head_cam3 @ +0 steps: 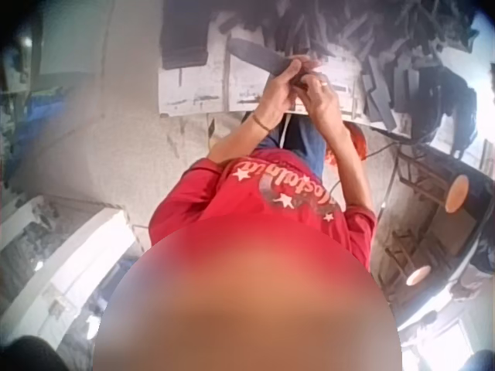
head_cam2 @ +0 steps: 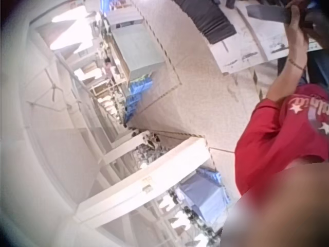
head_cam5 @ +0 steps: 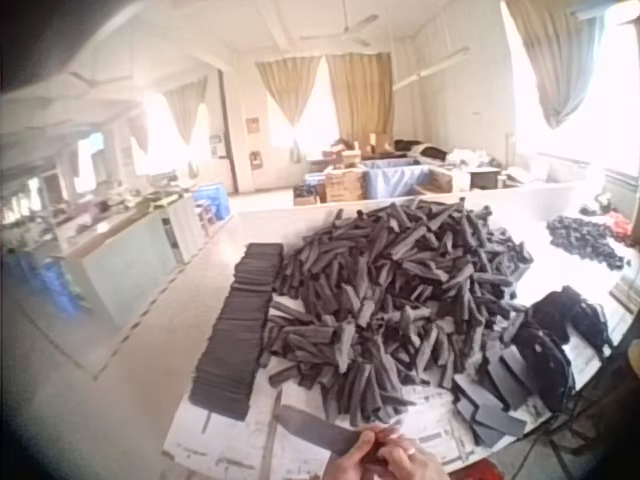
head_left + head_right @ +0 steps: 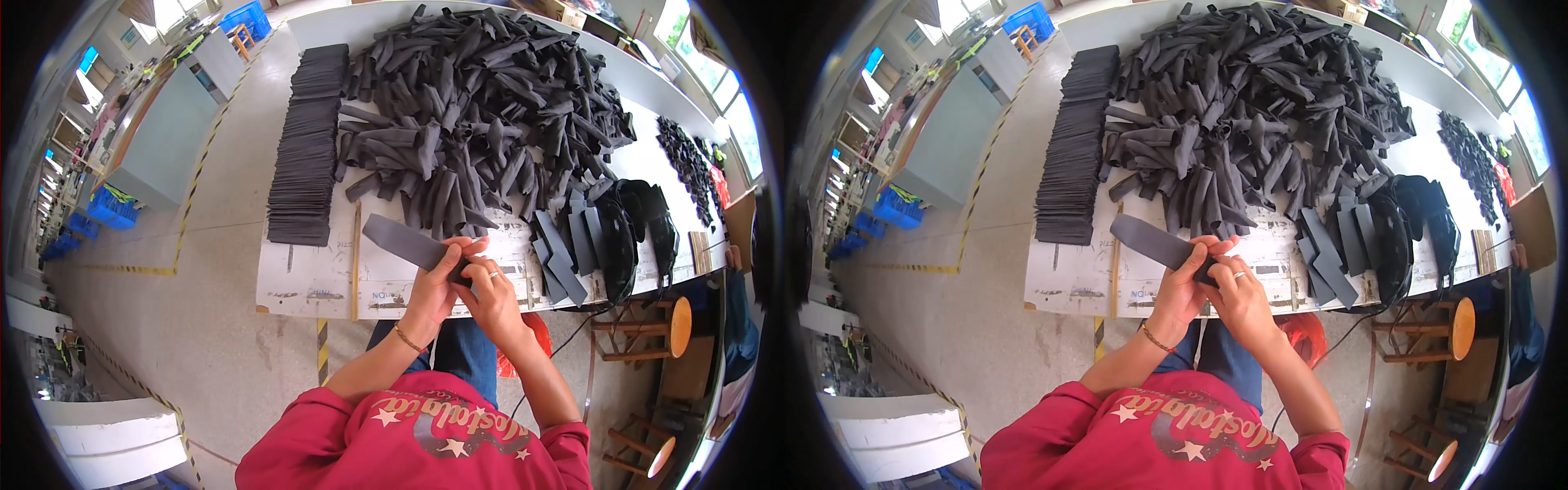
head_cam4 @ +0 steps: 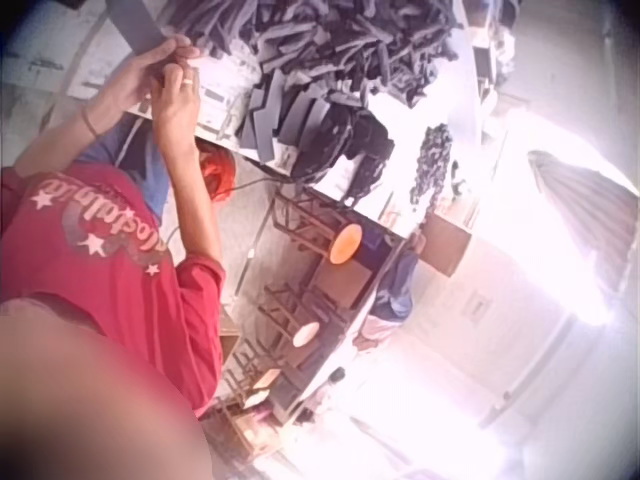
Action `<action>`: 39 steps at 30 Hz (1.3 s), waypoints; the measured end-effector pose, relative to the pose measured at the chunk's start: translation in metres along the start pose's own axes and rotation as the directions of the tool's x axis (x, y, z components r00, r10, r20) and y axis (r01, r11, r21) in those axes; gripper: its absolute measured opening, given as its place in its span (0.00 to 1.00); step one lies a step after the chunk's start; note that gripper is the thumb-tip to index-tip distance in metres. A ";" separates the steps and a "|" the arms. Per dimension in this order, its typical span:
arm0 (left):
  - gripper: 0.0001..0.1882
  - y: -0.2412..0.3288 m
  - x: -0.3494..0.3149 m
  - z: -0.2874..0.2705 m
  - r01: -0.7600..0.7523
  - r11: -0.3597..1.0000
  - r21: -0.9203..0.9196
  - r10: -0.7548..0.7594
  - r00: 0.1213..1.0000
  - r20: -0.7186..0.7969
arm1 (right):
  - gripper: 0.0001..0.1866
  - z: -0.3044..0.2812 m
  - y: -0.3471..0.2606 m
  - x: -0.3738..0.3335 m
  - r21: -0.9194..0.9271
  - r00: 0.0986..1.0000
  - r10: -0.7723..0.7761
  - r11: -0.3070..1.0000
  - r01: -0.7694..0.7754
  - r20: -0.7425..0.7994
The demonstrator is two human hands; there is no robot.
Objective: The recorder is inspecting and stacking black foam strips at a workbench in a factory setting.
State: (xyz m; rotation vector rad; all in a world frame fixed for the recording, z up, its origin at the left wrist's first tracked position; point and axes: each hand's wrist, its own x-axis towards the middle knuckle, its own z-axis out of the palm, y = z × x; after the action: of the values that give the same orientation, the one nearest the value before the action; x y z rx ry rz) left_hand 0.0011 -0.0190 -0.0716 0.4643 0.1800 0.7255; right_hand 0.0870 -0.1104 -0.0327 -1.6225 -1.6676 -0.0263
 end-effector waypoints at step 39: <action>0.15 0.001 0.009 0.014 -0.210 0.978 -0.005 0.207 0.964 -0.169 | 0.07 -0.006 0.025 0.005 0.168 0.991 0.130 0.977 -0.134 0.038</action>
State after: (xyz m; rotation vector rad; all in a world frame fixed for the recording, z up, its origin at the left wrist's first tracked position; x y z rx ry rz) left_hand 0.0112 -0.0173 -0.0588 0.4035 0.2837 0.9738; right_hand 0.1118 -0.1052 -0.0384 -1.6051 -1.5340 0.2005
